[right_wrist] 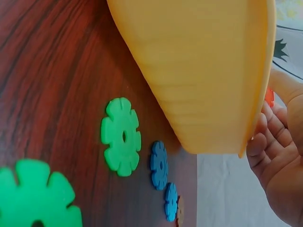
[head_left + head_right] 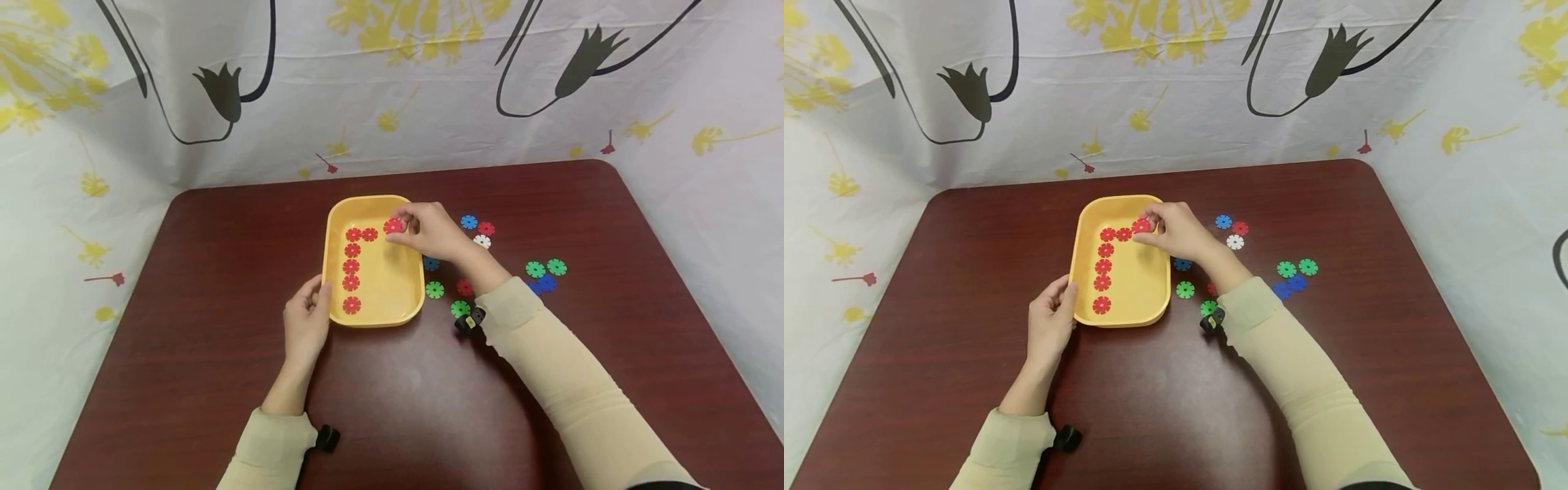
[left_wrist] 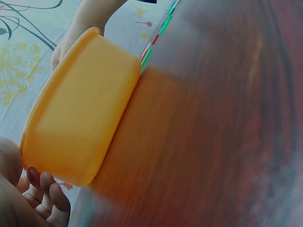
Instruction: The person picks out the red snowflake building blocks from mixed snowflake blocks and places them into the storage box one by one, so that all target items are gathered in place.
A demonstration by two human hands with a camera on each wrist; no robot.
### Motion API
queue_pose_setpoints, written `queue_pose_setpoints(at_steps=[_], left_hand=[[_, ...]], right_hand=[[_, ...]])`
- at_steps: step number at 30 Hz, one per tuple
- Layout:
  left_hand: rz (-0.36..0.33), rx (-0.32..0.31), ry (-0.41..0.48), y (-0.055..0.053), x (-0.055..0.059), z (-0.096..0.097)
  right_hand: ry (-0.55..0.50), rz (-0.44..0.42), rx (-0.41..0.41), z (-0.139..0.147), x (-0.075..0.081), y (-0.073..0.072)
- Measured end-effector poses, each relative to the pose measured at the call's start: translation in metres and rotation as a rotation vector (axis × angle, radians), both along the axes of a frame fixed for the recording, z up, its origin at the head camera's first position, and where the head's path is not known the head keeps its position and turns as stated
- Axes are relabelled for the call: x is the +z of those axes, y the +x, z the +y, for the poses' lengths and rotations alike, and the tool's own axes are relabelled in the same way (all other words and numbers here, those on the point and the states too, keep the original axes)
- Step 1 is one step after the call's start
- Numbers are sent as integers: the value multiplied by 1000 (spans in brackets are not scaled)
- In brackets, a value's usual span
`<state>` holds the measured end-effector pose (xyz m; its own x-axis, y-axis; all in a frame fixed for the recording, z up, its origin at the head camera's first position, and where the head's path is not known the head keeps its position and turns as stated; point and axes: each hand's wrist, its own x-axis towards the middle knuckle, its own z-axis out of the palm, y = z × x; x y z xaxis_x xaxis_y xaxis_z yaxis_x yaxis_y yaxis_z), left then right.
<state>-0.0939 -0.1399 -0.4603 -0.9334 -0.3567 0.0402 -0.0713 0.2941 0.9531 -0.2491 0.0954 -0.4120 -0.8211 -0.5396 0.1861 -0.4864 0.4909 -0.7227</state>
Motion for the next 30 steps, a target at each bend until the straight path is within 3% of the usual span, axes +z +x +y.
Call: queue_pose_setpoints(at_steps=[12,19,30], left_hand=[[7,-6,-13,0,0,0],[8,-5,-19,0,-1,0],[2,1,-26,-1,-2,-2]], right_hand=[[21,46,42,-12,2,-5],[20,32,71,-22,1,-7],[104,21,117,-37,-3,-12]])
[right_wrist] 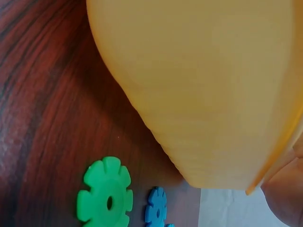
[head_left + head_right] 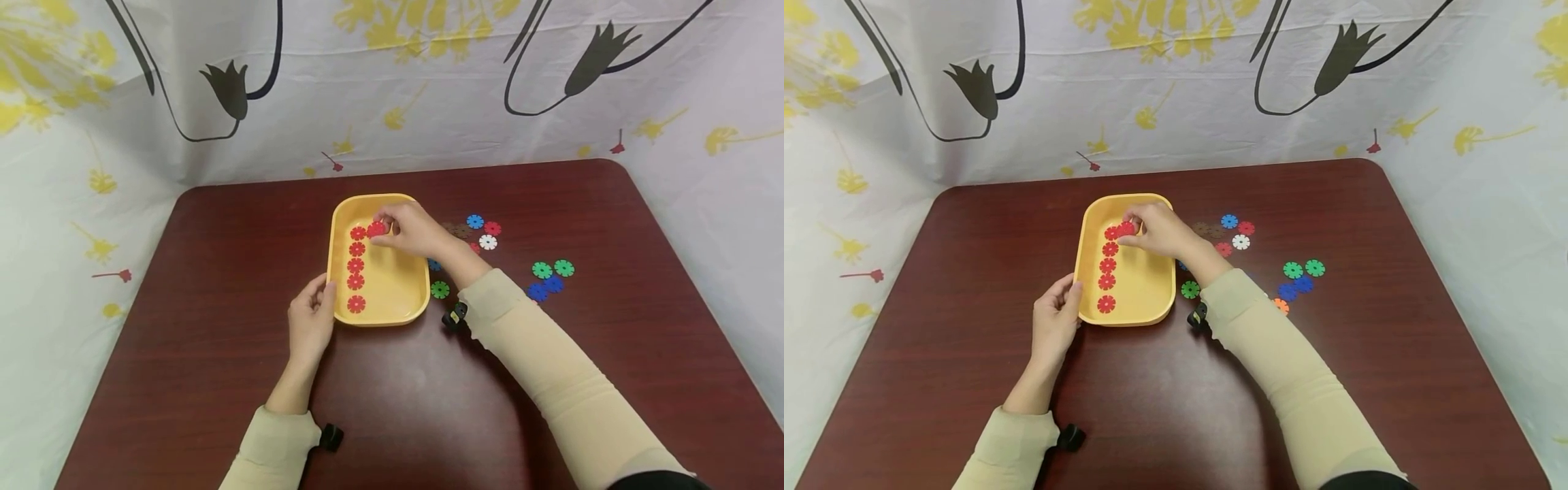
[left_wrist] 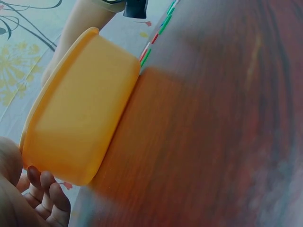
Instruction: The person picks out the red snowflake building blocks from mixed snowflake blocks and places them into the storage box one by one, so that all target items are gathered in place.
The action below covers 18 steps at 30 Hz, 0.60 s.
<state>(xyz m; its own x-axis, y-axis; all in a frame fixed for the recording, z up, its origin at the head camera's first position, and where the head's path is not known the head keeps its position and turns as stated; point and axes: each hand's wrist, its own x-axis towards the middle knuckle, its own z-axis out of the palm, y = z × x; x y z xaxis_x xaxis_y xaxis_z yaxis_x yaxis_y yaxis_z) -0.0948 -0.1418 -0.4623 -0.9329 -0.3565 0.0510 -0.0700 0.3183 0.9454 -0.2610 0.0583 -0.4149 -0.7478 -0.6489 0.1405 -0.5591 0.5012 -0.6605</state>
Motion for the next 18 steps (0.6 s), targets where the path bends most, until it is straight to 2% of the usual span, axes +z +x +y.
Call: queue_pose_setpoints(at_steps=[13,18], left_hand=[[6,-6,5,0,0,1],[1,-4,10,0,0,1]], right_hand=[[187,-11,57,-13,-1,-4],[276,15,61,-19,-2,-4]])
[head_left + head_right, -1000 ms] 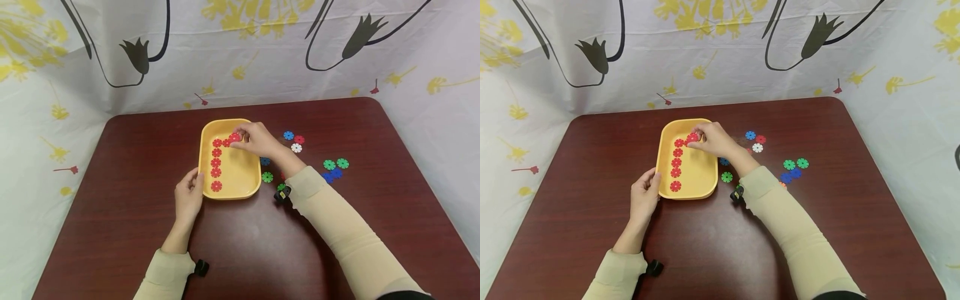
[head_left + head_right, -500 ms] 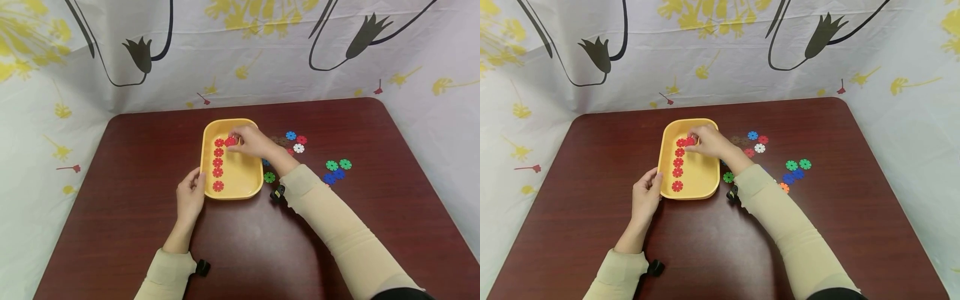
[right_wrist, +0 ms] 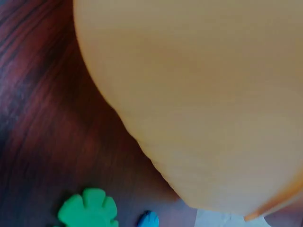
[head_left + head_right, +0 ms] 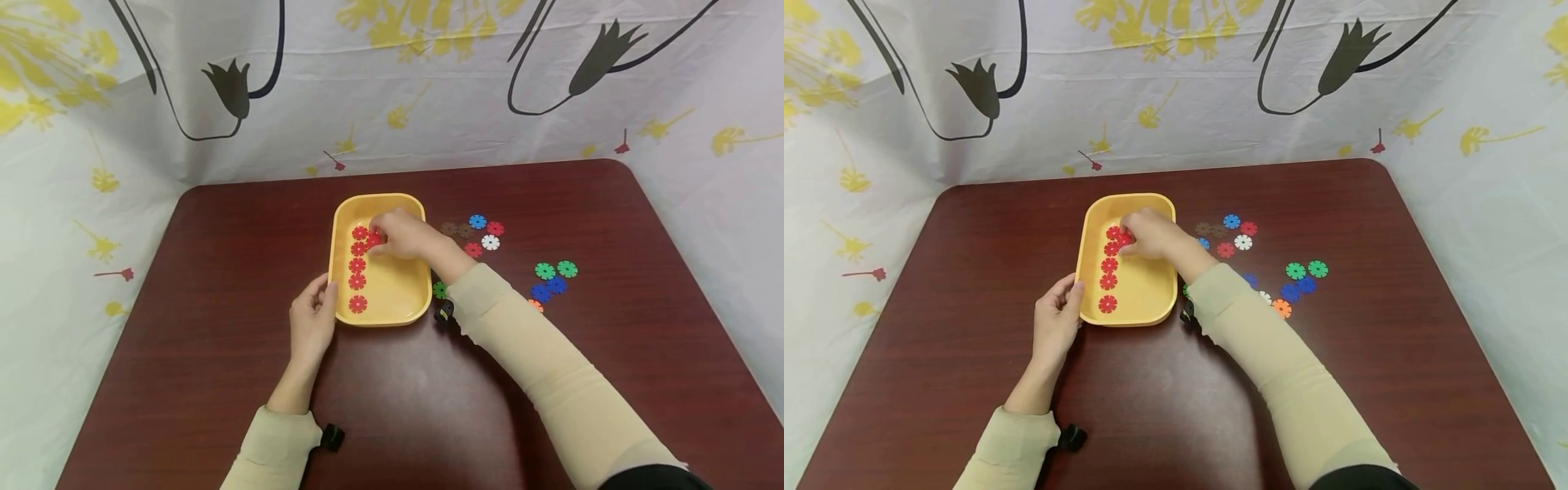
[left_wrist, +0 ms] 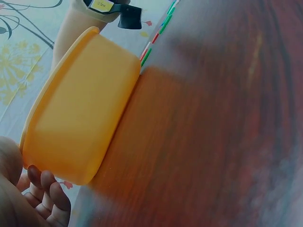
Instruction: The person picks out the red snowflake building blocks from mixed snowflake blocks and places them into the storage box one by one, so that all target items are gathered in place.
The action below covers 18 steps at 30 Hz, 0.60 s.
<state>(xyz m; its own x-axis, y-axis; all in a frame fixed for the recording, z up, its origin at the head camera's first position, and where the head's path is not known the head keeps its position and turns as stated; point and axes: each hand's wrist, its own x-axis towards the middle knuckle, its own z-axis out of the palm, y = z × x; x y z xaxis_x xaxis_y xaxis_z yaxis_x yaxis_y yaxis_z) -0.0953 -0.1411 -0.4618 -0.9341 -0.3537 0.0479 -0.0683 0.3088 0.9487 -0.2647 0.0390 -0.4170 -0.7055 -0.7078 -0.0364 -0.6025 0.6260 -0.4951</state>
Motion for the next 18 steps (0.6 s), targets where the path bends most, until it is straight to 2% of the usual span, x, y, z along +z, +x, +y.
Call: queue_pose_setpoints(at_steps=[5,9,13,18], left_hand=[[-1,2,1,0,0,0],[0,-6,2,0,-1,1],[0,-5,-3,0,-2,1],[8,-2,-15,0,-1,0]], right_hand=[[164,1,-16,-6,-3,1],[229,-10,-43,-8,-4,2],[207,4,-64,-8,-3,3],[98,-1,-53,-5,-1,3]])
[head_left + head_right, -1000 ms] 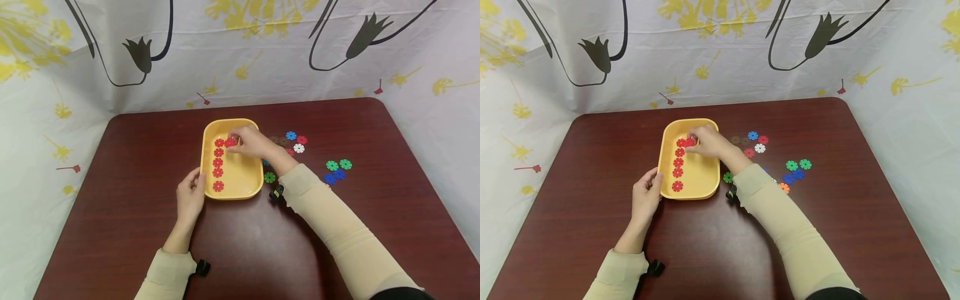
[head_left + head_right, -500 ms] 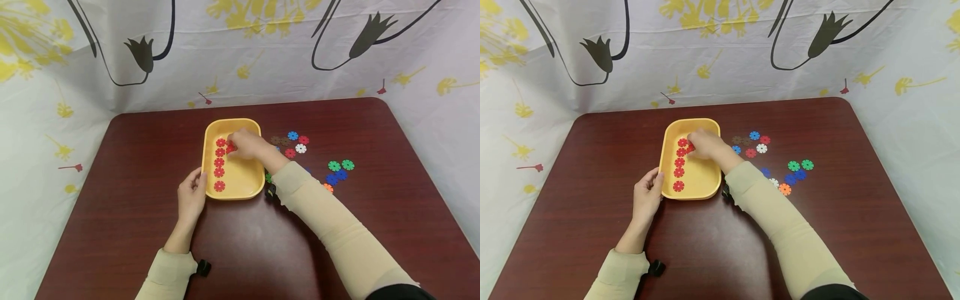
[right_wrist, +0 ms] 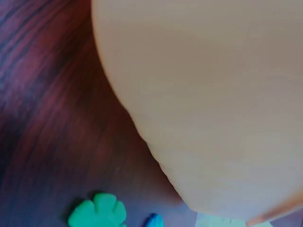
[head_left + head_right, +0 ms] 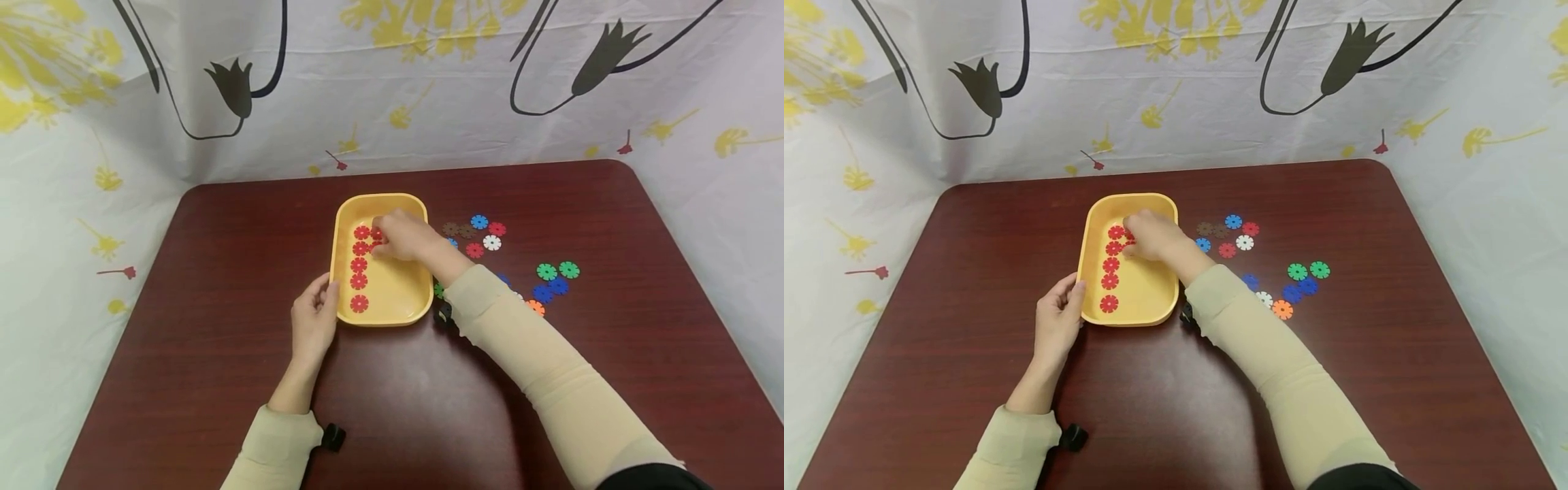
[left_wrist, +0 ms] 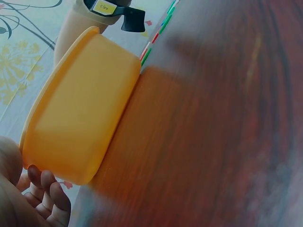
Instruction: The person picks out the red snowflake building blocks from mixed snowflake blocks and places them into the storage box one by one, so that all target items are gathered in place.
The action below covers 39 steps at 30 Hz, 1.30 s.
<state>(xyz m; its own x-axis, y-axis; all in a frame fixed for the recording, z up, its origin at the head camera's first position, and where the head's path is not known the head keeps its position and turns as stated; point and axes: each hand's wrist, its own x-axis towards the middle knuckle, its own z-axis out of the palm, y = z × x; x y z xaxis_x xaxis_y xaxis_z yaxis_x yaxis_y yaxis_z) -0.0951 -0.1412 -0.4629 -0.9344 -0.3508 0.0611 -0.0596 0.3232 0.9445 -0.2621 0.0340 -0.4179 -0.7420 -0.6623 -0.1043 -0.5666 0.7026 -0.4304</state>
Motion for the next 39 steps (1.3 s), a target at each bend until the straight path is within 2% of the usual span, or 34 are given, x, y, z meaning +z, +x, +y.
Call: queue_pose_setpoints(at_steps=[4,7,16,30,39], left_hand=[[6,3,-3,-1,0,0],[2,2,-3,-1,1,0],[4,-7,-3,-1,1,1],[8,7,-18,0,1,1],[13,5,8,1,0,2]], right_hand=[[-126,8,1,8,5,-1],[-206,55,-3,16,9,-1],[-363,144,-41,43,8,1],[-435,147,-72,75,2,5],[-441,136,-97,93,0,13]])
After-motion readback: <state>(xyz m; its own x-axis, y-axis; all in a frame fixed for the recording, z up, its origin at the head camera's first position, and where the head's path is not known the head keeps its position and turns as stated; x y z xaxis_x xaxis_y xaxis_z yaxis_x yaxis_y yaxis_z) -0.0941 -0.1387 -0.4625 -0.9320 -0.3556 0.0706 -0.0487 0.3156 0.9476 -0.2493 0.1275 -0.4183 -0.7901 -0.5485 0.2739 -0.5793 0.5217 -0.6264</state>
